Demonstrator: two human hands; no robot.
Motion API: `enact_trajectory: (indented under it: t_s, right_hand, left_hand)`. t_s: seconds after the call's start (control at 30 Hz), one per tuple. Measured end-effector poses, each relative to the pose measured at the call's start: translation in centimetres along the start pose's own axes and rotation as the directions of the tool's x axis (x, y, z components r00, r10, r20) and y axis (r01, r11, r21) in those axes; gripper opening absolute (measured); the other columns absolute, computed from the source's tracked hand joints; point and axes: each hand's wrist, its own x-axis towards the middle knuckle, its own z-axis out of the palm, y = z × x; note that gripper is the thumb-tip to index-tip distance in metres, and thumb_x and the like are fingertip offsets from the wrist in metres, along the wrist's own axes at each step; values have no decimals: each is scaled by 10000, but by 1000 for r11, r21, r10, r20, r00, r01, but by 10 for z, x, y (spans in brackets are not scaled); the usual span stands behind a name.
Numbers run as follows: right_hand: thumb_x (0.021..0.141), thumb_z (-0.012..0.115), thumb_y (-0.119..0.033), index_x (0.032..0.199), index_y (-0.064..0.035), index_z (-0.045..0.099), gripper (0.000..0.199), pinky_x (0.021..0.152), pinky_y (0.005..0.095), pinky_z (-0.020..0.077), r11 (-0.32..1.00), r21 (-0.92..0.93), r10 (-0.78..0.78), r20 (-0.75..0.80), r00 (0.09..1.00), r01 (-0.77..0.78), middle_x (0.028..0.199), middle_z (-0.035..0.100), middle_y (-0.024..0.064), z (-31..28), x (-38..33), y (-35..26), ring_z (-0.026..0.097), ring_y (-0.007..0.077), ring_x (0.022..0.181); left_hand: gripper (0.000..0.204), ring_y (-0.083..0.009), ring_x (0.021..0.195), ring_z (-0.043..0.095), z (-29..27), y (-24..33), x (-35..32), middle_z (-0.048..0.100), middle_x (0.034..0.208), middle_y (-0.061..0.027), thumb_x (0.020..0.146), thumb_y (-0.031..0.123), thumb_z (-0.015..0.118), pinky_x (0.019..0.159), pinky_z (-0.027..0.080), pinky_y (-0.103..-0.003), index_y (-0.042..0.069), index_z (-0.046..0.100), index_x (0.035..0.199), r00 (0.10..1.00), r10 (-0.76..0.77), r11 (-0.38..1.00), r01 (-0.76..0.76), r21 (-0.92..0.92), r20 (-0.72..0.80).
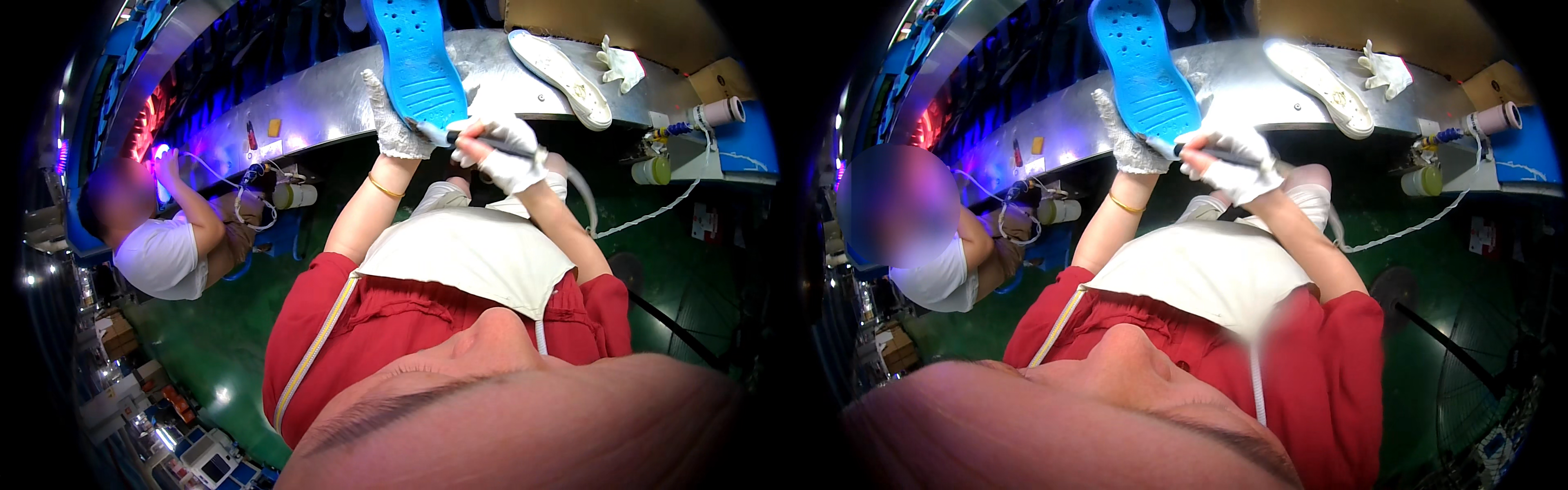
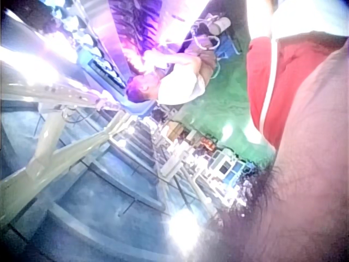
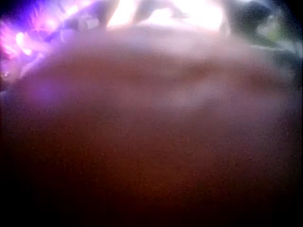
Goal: The person paints the sides and sole edges of blue shoes using a brush while holding them by hand over a workbench, and places them onto a conveyor belt.
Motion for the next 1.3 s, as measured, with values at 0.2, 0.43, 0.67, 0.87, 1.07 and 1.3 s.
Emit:
enact_trajectory:
  t_s: [0.2,0.43,0.67,0.87,1.07,1.3]
  right_hand:
    - [832,667,17,915,-14,630,96,653,275,553,940,-253,-241,-12,970,231,854,666,94,3,7,3,647,142,729]
    - [812,714,-73,904,-45,651,115,760,314,536,973,-170,143,-74,987,-153,878,657,58,-12,17,-8,622,138,825]
    - [818,717,-89,904,-79,690,91,647,238,501,957,-39,282,-118,952,-288,899,669,23,-18,16,-11,612,106,756]
    - [784,703,6,855,-22,655,91,734,296,548,989,-115,107,163,981,-89,913,675,106,-17,7,-6,659,184,788]
    - [808,700,0,914,-88,642,149,746,257,516,966,-228,-97,112,989,120,946,642,32,-23,19,-11,607,113,828]
    - [731,661,8,863,-55,642,147,782,321,512,783,-466,-257,360,897,412,934,654,81,-26,42,-20,625,192,840]
  left_hand:
    - [932,-317,1185,509,0,4,3,490,1344,-139,792,771,450,1040,399,-482,81,359,1412,990,50,999,-49,-14,128]
    - [844,-336,1186,514,-8,16,14,485,1355,-157,844,704,446,1021,417,-497,88,366,1416,988,-5,999,11,-41,155]
    - [800,-349,1167,541,-21,27,26,516,1330,-178,864,676,437,999,447,-475,77,416,1392,971,-122,986,143,-89,206]
    - [796,-362,1136,565,-22,37,36,543,1299,-186,870,658,450,1000,448,-483,45,431,1377,972,-170,983,180,-46,165]
    - [749,-344,1117,582,-8,43,39,555,1287,-180,892,627,443,967,479,-465,38,454,1356,928,-292,950,310,-43,233]
    - [627,-290,972,659,10,45,51,627,1156,-186,938,527,460,810,571,-395,-6,524,1262,905,-425,856,404,322,-6]
